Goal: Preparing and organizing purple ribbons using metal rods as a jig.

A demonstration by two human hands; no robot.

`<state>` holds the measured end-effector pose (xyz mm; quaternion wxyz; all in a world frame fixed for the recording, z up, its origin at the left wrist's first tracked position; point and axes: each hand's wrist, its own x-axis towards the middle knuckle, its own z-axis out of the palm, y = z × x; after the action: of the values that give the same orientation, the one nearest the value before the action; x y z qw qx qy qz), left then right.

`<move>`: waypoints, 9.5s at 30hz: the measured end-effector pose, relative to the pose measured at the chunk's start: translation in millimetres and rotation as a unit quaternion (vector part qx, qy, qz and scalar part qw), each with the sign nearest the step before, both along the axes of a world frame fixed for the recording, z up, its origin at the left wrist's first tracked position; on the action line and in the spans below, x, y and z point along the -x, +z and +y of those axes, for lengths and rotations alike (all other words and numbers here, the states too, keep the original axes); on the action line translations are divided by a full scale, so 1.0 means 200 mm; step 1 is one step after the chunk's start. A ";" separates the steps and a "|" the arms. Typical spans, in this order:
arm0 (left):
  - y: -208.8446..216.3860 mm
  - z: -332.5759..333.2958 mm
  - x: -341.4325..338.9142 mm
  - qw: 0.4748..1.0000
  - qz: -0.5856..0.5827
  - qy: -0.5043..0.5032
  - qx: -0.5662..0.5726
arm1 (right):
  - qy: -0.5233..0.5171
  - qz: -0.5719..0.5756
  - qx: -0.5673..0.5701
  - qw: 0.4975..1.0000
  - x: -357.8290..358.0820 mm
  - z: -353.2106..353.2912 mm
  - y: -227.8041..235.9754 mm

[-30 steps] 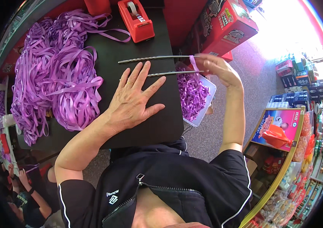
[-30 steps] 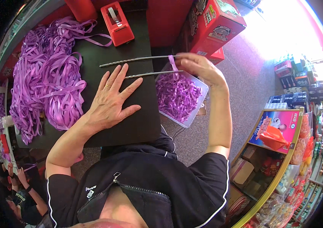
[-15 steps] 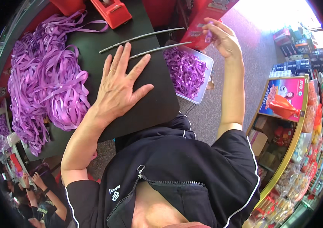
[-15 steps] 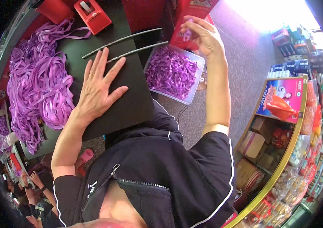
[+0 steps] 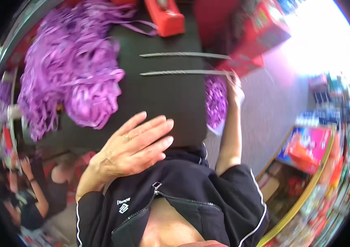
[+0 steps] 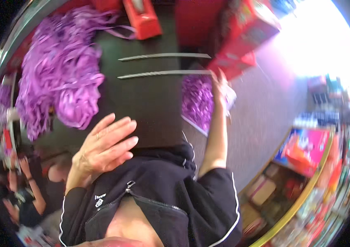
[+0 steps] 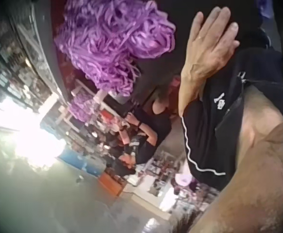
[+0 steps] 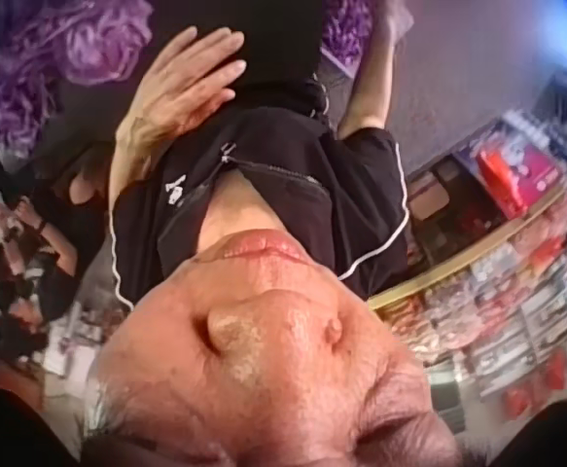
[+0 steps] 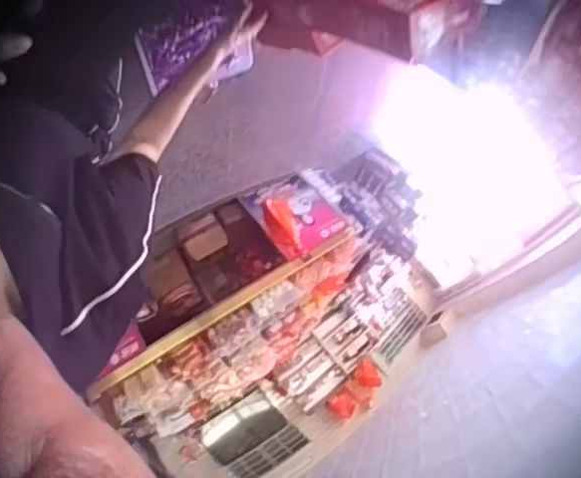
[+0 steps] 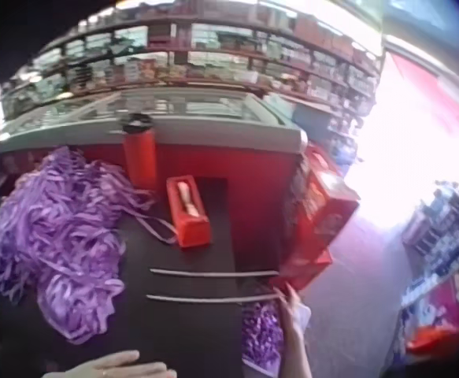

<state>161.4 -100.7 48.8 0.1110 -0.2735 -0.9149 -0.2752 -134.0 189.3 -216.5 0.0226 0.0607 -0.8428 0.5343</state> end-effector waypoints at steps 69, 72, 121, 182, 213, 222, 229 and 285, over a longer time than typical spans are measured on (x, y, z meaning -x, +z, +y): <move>-0.02 -0.63 0.12 0.832 -0.103 0.168 -0.519 | 0.578 -0.091 0.323 0.744 -0.50 -1.31 1.91; 0.01 -0.73 0.05 0.779 -0.140 0.135 -0.596 | 0.561 -0.098 0.280 0.773 -0.43 -1.30 1.86; 0.06 -1.19 0.04 0.847 -0.123 0.365 -0.368 | 0.495 -0.246 0.456 0.697 -0.51 -0.59 1.83; -0.20 0.33 1.52 0.978 -0.208 0.004 0.020 | 0.269 -0.173 0.432 0.843 -0.12 -0.02 0.64; -0.27 0.29 1.17 0.988 -0.088 0.121 -0.045 | 0.166 -0.125 0.358 0.910 -0.24 -0.28 0.55; -0.35 0.25 1.16 0.988 -0.041 0.123 -0.088 | 0.168 0.006 0.164 0.972 -0.18 -0.31 0.65; -0.36 0.26 1.14 0.988 -0.015 0.133 -0.080 | 0.132 -0.055 0.007 0.990 -0.13 -0.28 0.41; -0.30 0.26 1.12 0.985 -0.077 0.129 -0.080 | -0.089 -0.316 0.546 0.771 -0.58 -0.06 -0.37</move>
<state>-63.1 -48.7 -11.6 0.0963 -0.1217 -0.9234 -0.3512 -17.5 177.1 -291.4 -0.1681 -0.2097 -0.3701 0.8893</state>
